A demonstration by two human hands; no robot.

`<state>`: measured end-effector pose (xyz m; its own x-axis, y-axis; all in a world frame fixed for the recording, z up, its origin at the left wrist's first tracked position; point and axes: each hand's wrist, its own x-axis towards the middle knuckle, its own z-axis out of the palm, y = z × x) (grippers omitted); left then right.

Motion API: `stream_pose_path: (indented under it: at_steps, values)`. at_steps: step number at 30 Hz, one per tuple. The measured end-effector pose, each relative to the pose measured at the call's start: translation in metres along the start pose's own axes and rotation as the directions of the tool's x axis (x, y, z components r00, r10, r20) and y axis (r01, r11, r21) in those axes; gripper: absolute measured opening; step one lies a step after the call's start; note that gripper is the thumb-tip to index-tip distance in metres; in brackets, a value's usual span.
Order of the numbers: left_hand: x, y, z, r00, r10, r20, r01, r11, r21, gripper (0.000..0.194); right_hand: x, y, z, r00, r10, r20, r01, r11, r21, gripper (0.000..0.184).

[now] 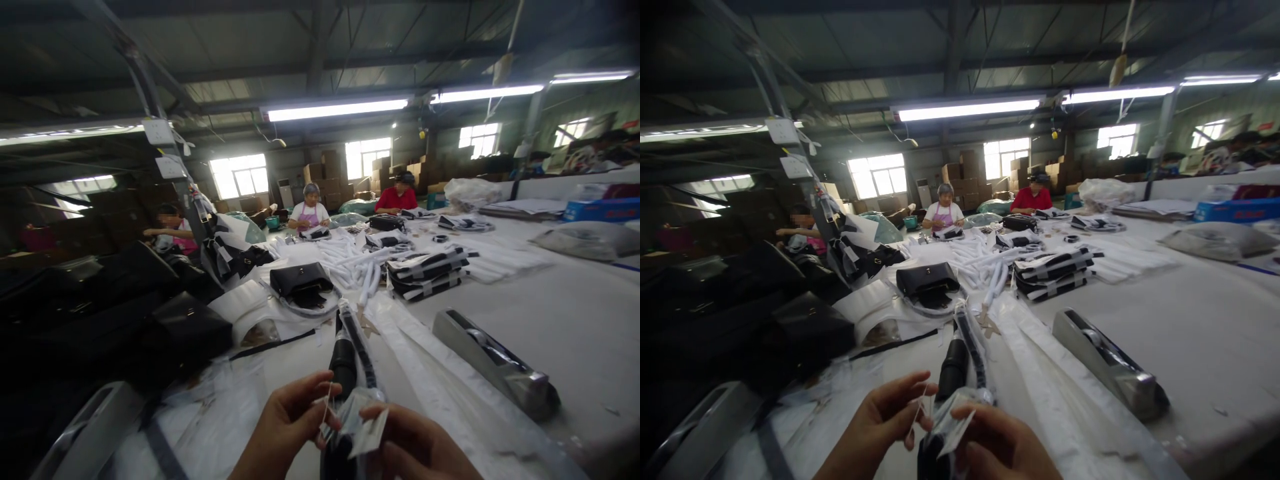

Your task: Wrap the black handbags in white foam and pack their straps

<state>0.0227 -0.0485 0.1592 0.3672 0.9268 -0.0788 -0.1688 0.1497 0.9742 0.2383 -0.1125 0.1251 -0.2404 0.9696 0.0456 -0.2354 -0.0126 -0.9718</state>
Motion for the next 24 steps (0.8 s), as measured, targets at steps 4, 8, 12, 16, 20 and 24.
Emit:
stream_pose_path:
  at_steps: [4, 8, 12, 16, 20, 24]
  values:
    - [0.008, -0.011, -0.002, 1.0, 0.023, -0.008, -0.023, 1.0, 0.015, 0.058, 0.012, -0.017, 0.01, 0.962, -0.247, -0.117, 0.166, 0.87, -0.464, 0.028]
    - [0.005, -0.009, 0.0, 0.998, 0.058, 0.013, -0.057, 0.998, -0.007, 0.057, 0.023, -0.027, 0.019, 0.965, -0.249, -0.084, 0.157, 0.802, -0.576, 0.027]
    - [-0.003, -0.004, 0.006, 0.997, 0.08, -0.012, -0.081, 0.996, -0.039, 0.054, 0.033, -0.029, 0.023, 0.987, -0.14, -0.075, 0.058, 0.755, -0.653, 0.035]
    - [-0.008, 0.004, 0.01, 0.975, 0.22, 0.03, -0.221, 0.948, 0.229, 0.042, 0.037, -0.035, 0.027, 0.983, -0.174, -0.058, 0.077, 0.679, -0.73, 0.021]
    - [-0.009, 0.014, 0.005, 0.812, 0.485, 0.324, -0.574, 0.563, 0.595, 0.044, 0.038, -0.044, 0.032, 0.985, -0.168, 0.042, 0.153, 0.733, -0.662, 0.02]
    - [-0.012, 0.014, -0.005, 0.68, 0.539, 0.497, -0.713, 0.332, 0.617, 0.057, 0.037, -0.041, 0.031, 0.987, -0.127, 0.097, 0.157, 0.874, -0.459, 0.021]
